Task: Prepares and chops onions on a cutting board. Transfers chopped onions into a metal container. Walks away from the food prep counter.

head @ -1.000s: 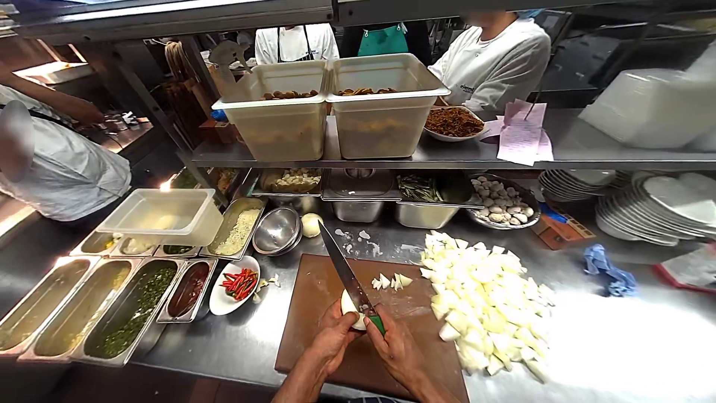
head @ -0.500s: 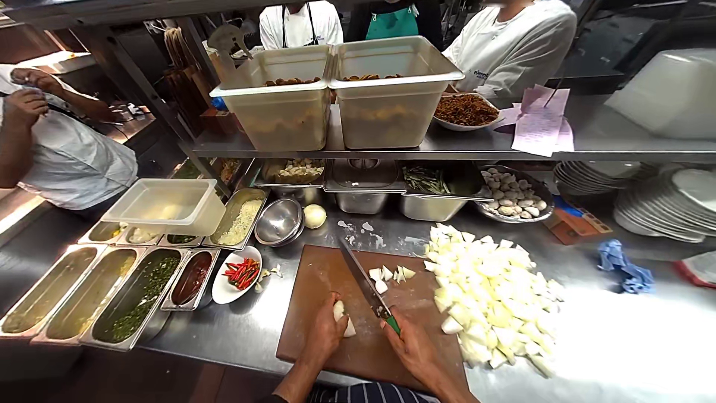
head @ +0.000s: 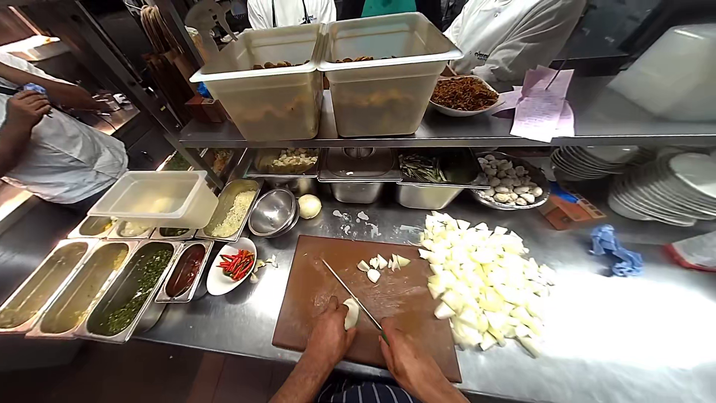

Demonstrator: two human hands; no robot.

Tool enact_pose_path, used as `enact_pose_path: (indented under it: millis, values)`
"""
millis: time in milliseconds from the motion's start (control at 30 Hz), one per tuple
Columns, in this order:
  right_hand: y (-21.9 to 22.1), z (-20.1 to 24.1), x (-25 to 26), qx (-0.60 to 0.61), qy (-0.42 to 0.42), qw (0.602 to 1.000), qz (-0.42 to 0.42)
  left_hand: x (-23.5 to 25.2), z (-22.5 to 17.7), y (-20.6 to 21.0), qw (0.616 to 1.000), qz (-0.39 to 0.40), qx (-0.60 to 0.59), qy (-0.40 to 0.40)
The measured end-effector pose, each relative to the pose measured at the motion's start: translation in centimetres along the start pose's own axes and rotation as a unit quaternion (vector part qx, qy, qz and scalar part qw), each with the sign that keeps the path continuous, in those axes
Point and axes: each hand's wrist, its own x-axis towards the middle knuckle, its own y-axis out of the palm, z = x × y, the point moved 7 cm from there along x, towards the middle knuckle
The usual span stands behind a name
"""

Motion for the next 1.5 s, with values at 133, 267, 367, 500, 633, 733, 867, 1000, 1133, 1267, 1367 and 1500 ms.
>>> enact_pose_path:
  millis: [133,267,367,500,633,733,867,1000,1133,1267,1367,1500]
  values:
    - [-0.6,1.2,-0.8,-0.052,0.048,0.996,0.058,0.9,-1.0,0.0,1.0,-0.005,-0.016,-0.012]
    - [-0.1,1.7,-0.3,-0.053,0.073,0.992,0.084,1.0,-0.3,0.1,0.999,-0.017,-0.034,-0.006]
    - [2.0,0.8,2.3,-0.026,0.061,0.997,0.048,0.6,0.2,0.5,0.998,-0.008,-0.058,0.003]
    - [2.1,-0.8,3.2,0.024,0.024,0.999,0.011,-0.2,1.6,-0.5,0.995,-0.001,-0.086,0.055]
    - [-0.5,1.2,0.3,-0.033,0.015,0.998,0.046,0.6,2.5,-1.1,0.994,-0.005,-0.066,0.082]
    - [-2.2,3.5,-1.2,-0.071,0.042,0.991,0.104,1.1,2.4,-1.6,0.995,-0.008,-0.065,0.079]
    - [0.8,2.4,1.7,-0.06,0.039,0.994,0.08,0.9,2.6,-1.2,0.995,-0.019,-0.069,0.072]
    - [2.8,0.4,3.8,-0.001,-0.012,1.0,0.014,-1.0,3.4,-0.3,0.997,-0.038,-0.062,0.04]
    - [0.7,1.8,1.2,-0.015,-0.012,1.0,0.023,-1.8,3.0,0.5,0.999,-0.022,-0.034,-0.012]
    - [-0.9,4.1,-0.7,-0.071,0.031,0.993,0.093,-0.8,1.7,0.4,0.999,-0.016,-0.02,-0.029]
    - [1.3,3.2,1.2,-0.063,0.03,0.994,0.081,-0.6,1.7,0.6,0.999,-0.019,-0.017,-0.034]
    - [3.2,1.9,3.2,-0.016,0.01,0.999,0.042,-1.4,3.0,0.9,0.997,-0.066,-0.033,-0.029]
